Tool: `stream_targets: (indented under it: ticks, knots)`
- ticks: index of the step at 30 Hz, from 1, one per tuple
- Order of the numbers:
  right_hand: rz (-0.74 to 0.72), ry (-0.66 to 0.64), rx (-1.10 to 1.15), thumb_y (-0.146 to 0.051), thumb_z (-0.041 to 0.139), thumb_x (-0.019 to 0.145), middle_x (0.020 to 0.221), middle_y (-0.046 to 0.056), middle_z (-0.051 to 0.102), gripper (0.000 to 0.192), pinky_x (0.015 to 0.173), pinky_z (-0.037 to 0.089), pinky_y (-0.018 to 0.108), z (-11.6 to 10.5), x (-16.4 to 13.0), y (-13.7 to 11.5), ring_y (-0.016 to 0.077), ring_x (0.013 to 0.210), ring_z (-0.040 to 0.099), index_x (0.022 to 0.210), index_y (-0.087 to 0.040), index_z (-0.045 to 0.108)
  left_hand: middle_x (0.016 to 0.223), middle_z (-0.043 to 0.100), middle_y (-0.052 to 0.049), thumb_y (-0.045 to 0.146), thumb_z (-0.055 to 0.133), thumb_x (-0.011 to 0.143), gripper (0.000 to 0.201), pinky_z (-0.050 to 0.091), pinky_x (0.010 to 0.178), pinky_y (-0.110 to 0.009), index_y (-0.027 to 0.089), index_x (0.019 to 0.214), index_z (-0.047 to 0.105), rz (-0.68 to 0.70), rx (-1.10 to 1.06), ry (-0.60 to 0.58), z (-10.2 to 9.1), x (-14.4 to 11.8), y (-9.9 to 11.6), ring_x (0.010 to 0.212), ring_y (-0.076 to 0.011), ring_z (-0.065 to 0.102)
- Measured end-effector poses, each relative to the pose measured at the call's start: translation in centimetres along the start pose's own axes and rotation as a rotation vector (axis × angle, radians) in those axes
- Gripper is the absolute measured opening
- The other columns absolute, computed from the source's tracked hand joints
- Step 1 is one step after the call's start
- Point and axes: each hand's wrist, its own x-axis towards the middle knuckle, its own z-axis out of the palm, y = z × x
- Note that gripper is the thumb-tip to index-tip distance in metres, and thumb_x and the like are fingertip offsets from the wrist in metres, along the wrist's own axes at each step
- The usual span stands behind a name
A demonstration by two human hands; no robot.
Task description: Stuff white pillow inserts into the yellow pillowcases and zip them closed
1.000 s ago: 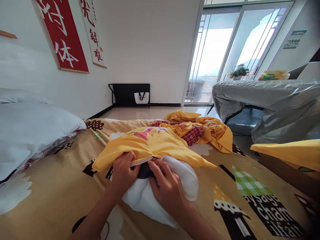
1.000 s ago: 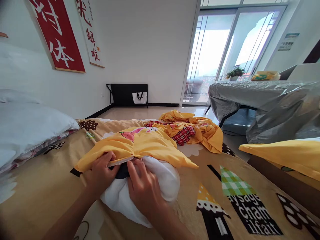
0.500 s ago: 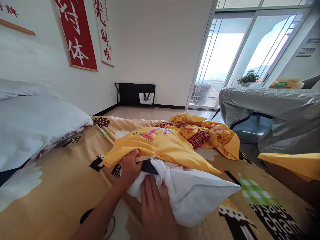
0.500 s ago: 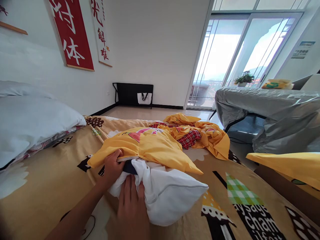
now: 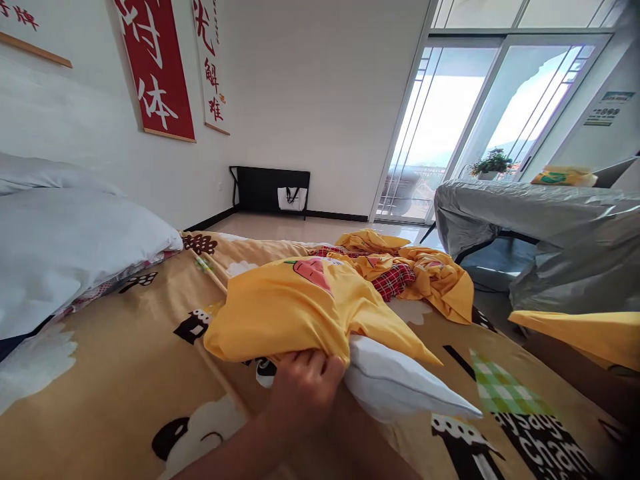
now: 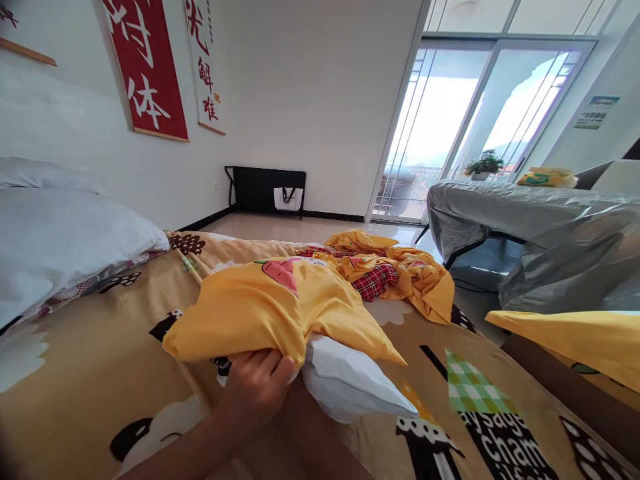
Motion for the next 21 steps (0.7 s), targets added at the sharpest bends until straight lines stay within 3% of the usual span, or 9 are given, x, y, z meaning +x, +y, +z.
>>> stream_targets:
  ticks: [3, 6, 8, 10, 12, 14, 16, 18, 21]
  knots:
    - [0.072, -0.043, -0.087, -0.01, 0.026, 0.095, 0.071, 0.004, 0.061, 0.042, 0.048, 0.048, 0.029, -1.3, 0.8, -0.4, 0.0153, 0.057, 0.055, 0.098, -0.024, 0.066, 0.059, 0.05, -0.001, 0.007, 0.042, 0.083, 0.022, 0.031, 0.057, -0.033, 0.02, 0.067, 0.047, 0.015, -0.023, 0.015, 0.2, 0.1, 0.0, 0.056, -0.0181, 0.047]
    - [0.047, -0.069, -0.136, -0.015, 0.04, 0.093, 0.084, 0.005, 0.068, 0.028, 0.078, 0.052, 0.04, -2.3, 2.3, 0.7, 0.0209, 0.08, 0.062, 0.101, -0.024, 0.065, 0.065, 0.053, -0.003, 0.01, 0.046, 0.085, 0.015, 0.036, 0.065, -0.033, 0.02, 0.075, 0.053, 0.0, 0.062, 0.112, 0.3, 0.4, -2.8, 0.064, -0.0193, 0.048]
    - [0.026, -0.039, -0.176, -0.02, 0.049, 0.089, 0.098, 0.007, 0.07, 0.023, 0.096, 0.041, 0.045, -2.6, 2.9, 2.1, 0.0241, 0.099, 0.06, 0.107, -0.021, 0.064, 0.074, 0.056, -0.005, 0.012, 0.05, 0.085, 0.009, 0.04, 0.07, -0.033, 0.019, 0.087, 0.055, -0.032, 0.077, 0.228, 0.6, 0.4, -5.3, 0.07, -0.0196, 0.05]
    - [-0.02, 0.035, -0.226, -0.021, 0.054, 0.086, 0.112, 0.01, 0.068, 0.033, 0.104, 0.031, 0.043, -2.5, 2.8, 3.4, 0.0243, 0.111, 0.056, 0.118, -0.017, 0.059, 0.083, 0.057, -0.007, 0.014, 0.054, 0.085, 0.011, 0.044, 0.075, -0.032, 0.019, 0.094, 0.053, -0.108, 0.015, 0.308, 1.3, 0.0, -7.5, 0.078, -0.02, 0.052]
    - [-0.099, 0.175, -0.266, -0.021, 0.053, 0.086, 0.118, 0.011, 0.066, 0.038, 0.105, 0.026, 0.039, -1.9, 2.2, 4.0, 0.0227, 0.116, 0.054, 0.124, -0.015, 0.056, 0.084, 0.056, -0.006, 0.017, 0.054, 0.085, 0.01, 0.046, 0.076, -0.032, 0.019, 0.093, 0.051, -0.208, -0.056, 0.312, 2.1, -0.5, -8.8, 0.081, -0.0203, 0.054]
    - [-0.227, 0.335, -0.302, -0.018, 0.053, 0.087, 0.113, 0.009, 0.068, 0.032, 0.104, 0.025, 0.036, -1.2, 1.2, 3.7, 0.02, 0.115, 0.054, 0.118, -0.018, 0.06, 0.079, 0.055, -0.005, 0.015, 0.052, 0.084, 0.006, 0.045, 0.073, -0.03, 0.02, 0.087, 0.05, -0.259, -0.084, 0.275, 2.8, -1.0, -9.3, 0.078, -0.02, 0.053]
    - [-0.369, 0.415, -0.326, -0.017, 0.052, 0.088, 0.107, 0.005, 0.07, 0.025, 0.099, 0.029, 0.033, -0.5, 0.4, 2.5, 0.0177, 0.113, 0.055, 0.109, -0.021, 0.064, 0.073, 0.052, -0.003, 0.011, 0.047, 0.082, 0.01, 0.043, 0.068, -0.029, 0.021, 0.079, 0.047, -0.259, -0.086, 0.262, 3.2, -1.3, -9.3, 0.074, -0.0195, 0.051]
    - [-0.42, 0.385, -0.337, -0.016, 0.049, 0.089, 0.106, 0.005, 0.07, 0.023, 0.093, 0.033, 0.033, 0.1, 0.2, 1.0, 0.0181, 0.111, 0.055, 0.104, -0.021, 0.065, 0.069, 0.049, -0.002, 0.006, 0.043, 0.079, 0.016, 0.04, 0.063, -0.028, 0.022, 0.074, 0.043, -0.25, -0.085, 0.272, 3.1, -1.2, -9.2, 0.069, -0.019, 0.049]
    - [-0.269, 0.226, -0.362, -0.017, 0.045, 0.091, 0.112, 0.009, 0.067, 0.026, 0.092, 0.034, 0.035, 0.4, 0.7, 0.0, 0.021, 0.113, 0.054, 0.11, -0.016, 0.063, 0.067, 0.046, -0.001, 0.003, 0.041, 0.076, 0.019, 0.037, 0.06, -0.027, 0.022, 0.071, 0.042, -0.257, -0.085, 0.277, 2.4, -0.8, -8.6, 0.066, -0.0181, 0.046]
